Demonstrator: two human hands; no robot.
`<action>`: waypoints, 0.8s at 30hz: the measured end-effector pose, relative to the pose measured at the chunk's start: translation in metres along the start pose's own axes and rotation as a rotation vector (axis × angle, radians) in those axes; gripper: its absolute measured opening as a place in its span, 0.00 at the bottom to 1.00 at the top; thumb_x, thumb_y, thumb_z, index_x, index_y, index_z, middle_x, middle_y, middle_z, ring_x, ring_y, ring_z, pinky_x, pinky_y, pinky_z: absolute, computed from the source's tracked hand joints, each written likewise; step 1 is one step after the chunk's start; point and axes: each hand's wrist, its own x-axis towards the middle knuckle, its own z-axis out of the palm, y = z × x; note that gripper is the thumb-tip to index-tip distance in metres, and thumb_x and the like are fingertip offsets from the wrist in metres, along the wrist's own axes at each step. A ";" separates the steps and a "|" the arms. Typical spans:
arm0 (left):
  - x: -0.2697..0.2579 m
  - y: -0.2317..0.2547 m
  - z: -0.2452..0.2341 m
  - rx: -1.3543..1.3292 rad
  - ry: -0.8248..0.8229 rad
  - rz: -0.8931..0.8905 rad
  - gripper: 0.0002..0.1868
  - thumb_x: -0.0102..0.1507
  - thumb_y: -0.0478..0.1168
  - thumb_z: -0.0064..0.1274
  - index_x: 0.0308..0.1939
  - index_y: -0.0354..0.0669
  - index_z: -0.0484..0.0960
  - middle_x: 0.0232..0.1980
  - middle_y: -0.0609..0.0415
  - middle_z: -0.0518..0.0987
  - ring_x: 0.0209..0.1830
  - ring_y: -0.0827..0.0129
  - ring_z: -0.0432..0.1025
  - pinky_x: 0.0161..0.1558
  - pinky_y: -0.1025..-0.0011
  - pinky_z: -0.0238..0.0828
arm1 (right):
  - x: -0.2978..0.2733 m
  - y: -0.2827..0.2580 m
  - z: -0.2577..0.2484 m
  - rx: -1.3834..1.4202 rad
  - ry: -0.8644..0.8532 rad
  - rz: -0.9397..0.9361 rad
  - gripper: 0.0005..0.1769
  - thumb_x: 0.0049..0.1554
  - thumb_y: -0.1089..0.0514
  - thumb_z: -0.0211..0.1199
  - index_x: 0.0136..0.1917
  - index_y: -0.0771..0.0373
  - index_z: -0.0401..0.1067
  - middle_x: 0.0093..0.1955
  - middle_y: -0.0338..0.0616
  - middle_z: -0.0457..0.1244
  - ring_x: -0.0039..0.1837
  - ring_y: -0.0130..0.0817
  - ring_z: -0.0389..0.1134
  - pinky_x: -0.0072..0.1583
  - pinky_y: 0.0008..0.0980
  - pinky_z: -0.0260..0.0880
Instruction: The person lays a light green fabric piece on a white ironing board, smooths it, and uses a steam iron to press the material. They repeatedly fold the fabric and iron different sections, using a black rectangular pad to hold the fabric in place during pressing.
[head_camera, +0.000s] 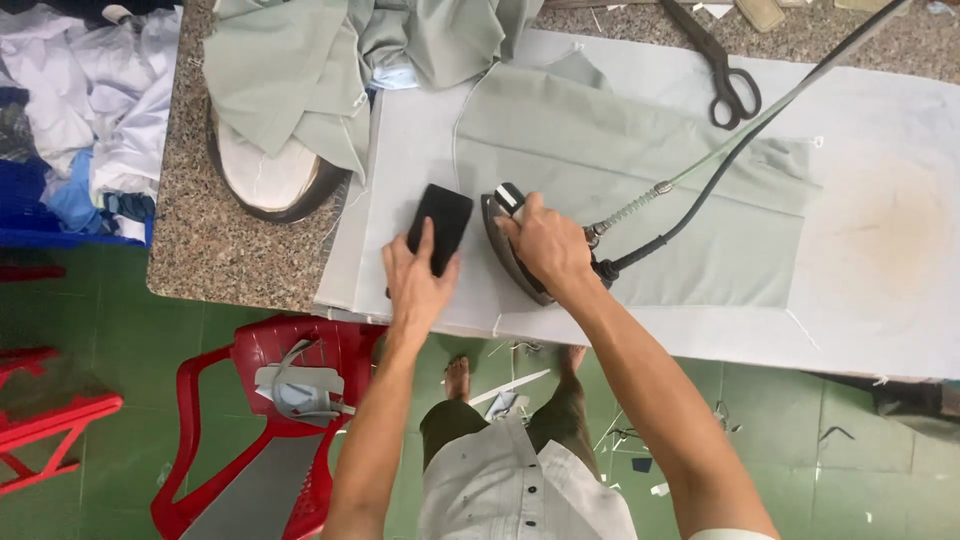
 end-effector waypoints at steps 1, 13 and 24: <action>0.001 0.018 0.013 -0.004 -0.036 0.030 0.36 0.60 0.51 0.62 0.71 0.46 0.74 0.55 0.35 0.71 0.58 0.44 0.64 0.60 0.52 0.60 | 0.005 0.015 -0.006 0.005 -0.017 0.012 0.27 0.65 0.34 0.49 0.50 0.62 0.62 0.38 0.56 0.68 0.44 0.55 0.75 0.47 0.50 0.76; 0.024 0.090 0.118 0.323 0.081 0.248 0.34 0.63 0.58 0.57 0.71 0.51 0.75 0.63 0.40 0.70 0.63 0.48 0.64 0.62 0.53 0.60 | -0.024 0.288 -0.048 -0.101 -0.049 0.097 0.32 0.65 0.29 0.47 0.52 0.61 0.65 0.39 0.57 0.69 0.44 0.56 0.75 0.46 0.50 0.76; 0.043 0.068 0.098 0.378 0.078 0.196 0.30 0.67 0.55 0.56 0.71 0.50 0.76 0.65 0.42 0.70 0.63 0.52 0.63 0.61 0.56 0.60 | -0.123 0.338 -0.035 -0.343 0.444 -0.351 0.48 0.43 0.51 0.74 0.73 0.71 0.64 0.72 0.69 0.58 0.71 0.61 0.61 0.66 0.49 0.65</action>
